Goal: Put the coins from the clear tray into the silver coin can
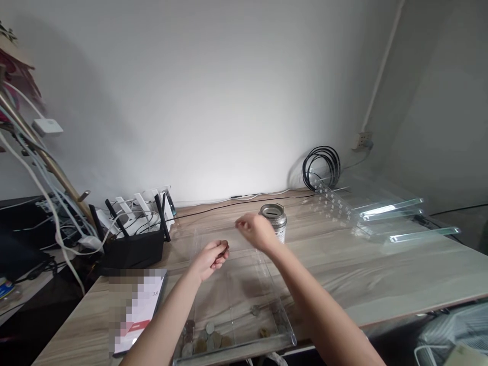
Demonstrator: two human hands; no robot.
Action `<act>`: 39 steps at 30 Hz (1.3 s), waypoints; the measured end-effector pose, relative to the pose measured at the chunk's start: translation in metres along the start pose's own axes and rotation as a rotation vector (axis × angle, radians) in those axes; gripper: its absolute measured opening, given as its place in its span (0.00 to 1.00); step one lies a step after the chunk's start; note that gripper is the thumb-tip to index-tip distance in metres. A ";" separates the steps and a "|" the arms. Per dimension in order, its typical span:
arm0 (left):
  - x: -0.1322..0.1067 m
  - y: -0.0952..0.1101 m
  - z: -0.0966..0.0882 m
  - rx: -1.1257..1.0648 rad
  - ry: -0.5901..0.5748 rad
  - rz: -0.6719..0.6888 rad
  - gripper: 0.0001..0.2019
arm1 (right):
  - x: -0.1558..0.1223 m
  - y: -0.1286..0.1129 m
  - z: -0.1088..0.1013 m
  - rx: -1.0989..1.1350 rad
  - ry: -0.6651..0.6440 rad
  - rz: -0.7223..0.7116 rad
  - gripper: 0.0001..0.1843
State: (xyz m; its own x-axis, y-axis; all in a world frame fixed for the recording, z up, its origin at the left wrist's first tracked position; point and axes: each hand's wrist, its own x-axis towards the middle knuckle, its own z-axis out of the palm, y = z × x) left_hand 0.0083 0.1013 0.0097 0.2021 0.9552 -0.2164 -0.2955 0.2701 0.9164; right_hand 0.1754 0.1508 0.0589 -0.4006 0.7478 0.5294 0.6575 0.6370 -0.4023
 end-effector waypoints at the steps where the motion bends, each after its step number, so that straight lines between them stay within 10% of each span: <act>1: -0.001 0.000 0.001 0.041 -0.025 0.000 0.13 | -0.002 -0.006 0.010 0.094 -0.117 -0.052 0.12; 8: 0.000 -0.001 -0.001 -0.007 -0.089 -0.042 0.14 | 0.000 -0.009 0.028 0.425 -0.330 -0.011 0.09; 14: 0.000 -0.001 -0.001 -0.065 -0.129 -0.010 0.13 | -0.002 -0.010 0.008 0.342 -0.111 0.037 0.11; 23: -0.005 0.000 0.005 0.060 -0.100 0.022 0.13 | -0.005 -0.011 0.024 0.414 -0.326 0.082 0.08; 30: 0.000 0.001 0.000 -0.149 0.056 -0.067 0.05 | -0.001 0.015 -0.027 -0.023 0.258 0.137 0.10; 39: 0.001 -0.002 -0.004 0.013 0.023 -0.062 0.04 | 0.013 0.074 -0.050 -0.220 0.082 0.390 0.09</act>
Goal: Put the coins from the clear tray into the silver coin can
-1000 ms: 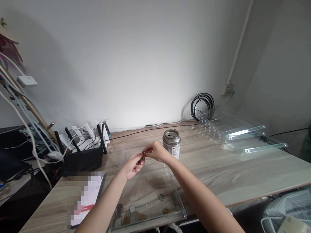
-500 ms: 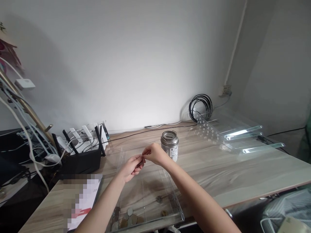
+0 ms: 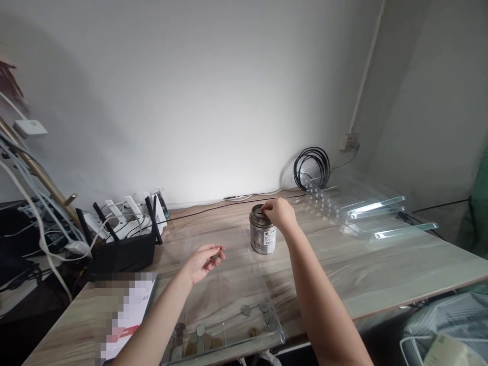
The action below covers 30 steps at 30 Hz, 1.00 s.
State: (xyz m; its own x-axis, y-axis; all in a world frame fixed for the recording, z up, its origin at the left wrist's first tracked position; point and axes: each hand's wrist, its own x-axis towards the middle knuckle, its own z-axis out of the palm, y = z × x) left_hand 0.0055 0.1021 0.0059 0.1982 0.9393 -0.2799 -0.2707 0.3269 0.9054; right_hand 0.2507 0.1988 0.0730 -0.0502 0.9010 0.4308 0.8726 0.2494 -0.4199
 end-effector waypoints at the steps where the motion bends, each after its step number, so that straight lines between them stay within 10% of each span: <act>1: 0.001 -0.001 -0.001 0.006 0.008 0.013 0.04 | 0.000 -0.001 0.000 -0.027 -0.012 -0.015 0.09; 7: 0.003 -0.001 -0.003 0.016 0.028 0.053 0.14 | -0.025 -0.040 0.008 0.040 0.227 -0.213 0.12; 13: 0.003 0.000 -0.002 0.011 0.123 0.158 0.18 | -0.067 -0.094 0.050 0.299 -0.283 -0.415 0.11; 20: 0.001 0.000 0.002 -0.038 0.090 0.192 0.20 | -0.067 -0.098 0.070 0.543 -0.398 -0.412 0.08; 24: 0.001 0.003 0.003 -0.203 0.052 0.070 0.13 | -0.063 -0.096 0.062 0.507 -0.289 -0.374 0.06; 30: 0.000 0.009 0.001 -0.394 0.116 -0.081 0.11 | -0.028 -0.042 0.012 0.089 0.266 -0.090 0.09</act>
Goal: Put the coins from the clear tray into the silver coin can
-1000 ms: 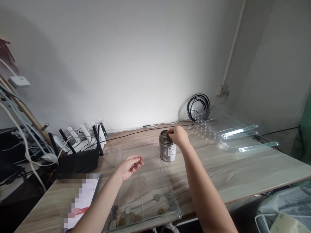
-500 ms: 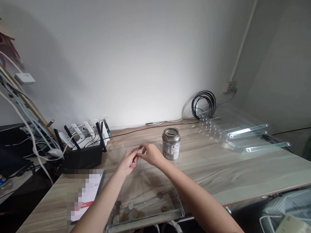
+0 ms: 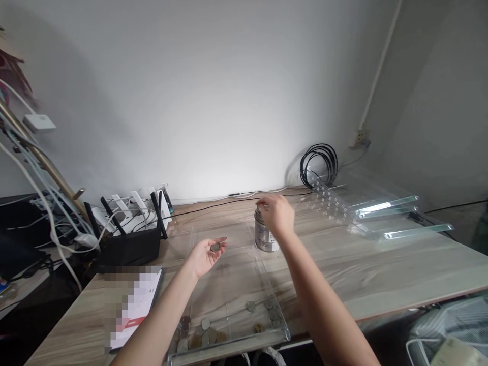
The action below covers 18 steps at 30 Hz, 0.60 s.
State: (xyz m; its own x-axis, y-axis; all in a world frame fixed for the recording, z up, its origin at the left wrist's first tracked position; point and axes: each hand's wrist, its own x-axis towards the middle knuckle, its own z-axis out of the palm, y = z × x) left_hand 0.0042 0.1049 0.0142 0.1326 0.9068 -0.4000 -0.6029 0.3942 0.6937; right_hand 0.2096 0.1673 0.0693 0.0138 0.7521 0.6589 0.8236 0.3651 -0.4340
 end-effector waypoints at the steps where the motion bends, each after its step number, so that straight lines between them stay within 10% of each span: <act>1: -0.001 0.000 0.000 0.001 -0.003 0.007 0.12 | 0.008 0.013 -0.005 -0.060 -0.019 0.057 0.09; 6: -0.004 -0.004 0.002 0.135 -0.034 0.087 0.08 | 0.025 0.047 -0.004 -0.027 -0.257 0.152 0.08; 12: -0.004 -0.005 0.002 0.299 -0.046 0.132 0.05 | 0.003 0.003 0.000 0.012 0.055 -0.080 0.13; 18: 0.002 -0.007 -0.001 0.349 -0.076 0.258 0.13 | -0.033 -0.042 0.028 0.412 -0.643 -0.288 0.12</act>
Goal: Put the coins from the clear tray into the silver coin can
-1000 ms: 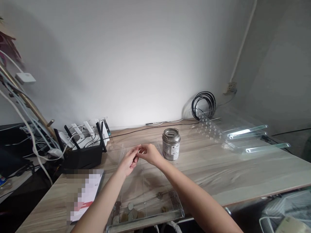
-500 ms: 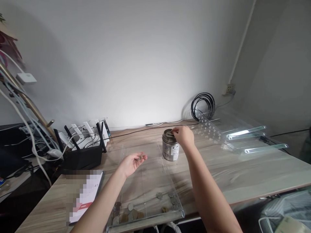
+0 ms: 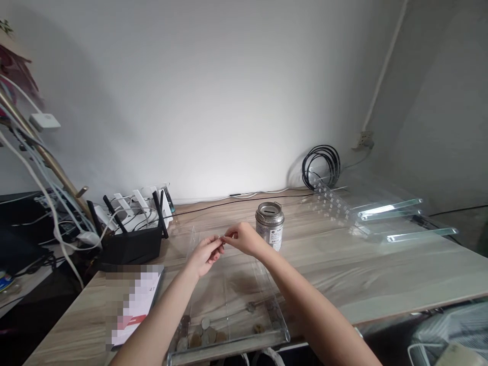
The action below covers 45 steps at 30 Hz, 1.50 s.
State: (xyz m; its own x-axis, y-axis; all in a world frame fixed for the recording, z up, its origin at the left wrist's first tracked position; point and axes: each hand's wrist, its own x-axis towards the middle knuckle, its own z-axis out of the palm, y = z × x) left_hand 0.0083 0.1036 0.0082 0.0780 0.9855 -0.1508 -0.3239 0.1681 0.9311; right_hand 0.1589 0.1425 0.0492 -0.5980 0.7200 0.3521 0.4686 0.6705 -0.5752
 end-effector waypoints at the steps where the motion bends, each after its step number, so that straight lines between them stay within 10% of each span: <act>1: 0.000 0.000 0.000 -0.010 0.007 0.008 0.14 | 0.001 -0.001 0.007 0.019 -0.034 0.019 0.12; 6: 0.001 0.000 -0.001 -0.047 -0.009 -0.022 0.15 | 0.002 -0.002 0.008 0.001 0.104 0.056 0.15; 12: 0.001 -0.002 -0.003 -0.046 0.008 -0.054 0.11 | -0.012 0.017 -0.058 -0.473 0.506 0.231 0.11; 18: 0.003 -0.002 -0.004 -0.096 0.029 -0.079 0.08 | -0.015 0.047 -0.081 -0.622 0.395 0.478 0.11; 27: 0.001 0.001 0.001 -0.055 0.096 -0.070 0.06 | -0.010 0.024 -0.056 -0.613 0.587 0.295 0.13; 36: 0.004 -0.003 -0.003 -0.072 0.012 -0.010 0.08 | -0.003 -0.012 0.031 -0.357 0.032 0.063 0.10; 45: -0.004 0.002 -0.001 -0.276 -0.018 -0.219 0.15 | -0.014 0.034 -0.068 -0.553 0.638 0.254 0.11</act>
State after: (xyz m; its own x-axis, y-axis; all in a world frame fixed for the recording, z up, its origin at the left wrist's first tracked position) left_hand 0.0063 0.1005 0.0108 0.1893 0.9252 -0.3289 -0.5402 0.3778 0.7519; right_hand 0.2273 0.1679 0.0750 -0.0331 0.7107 0.7027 0.8843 0.3485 -0.3108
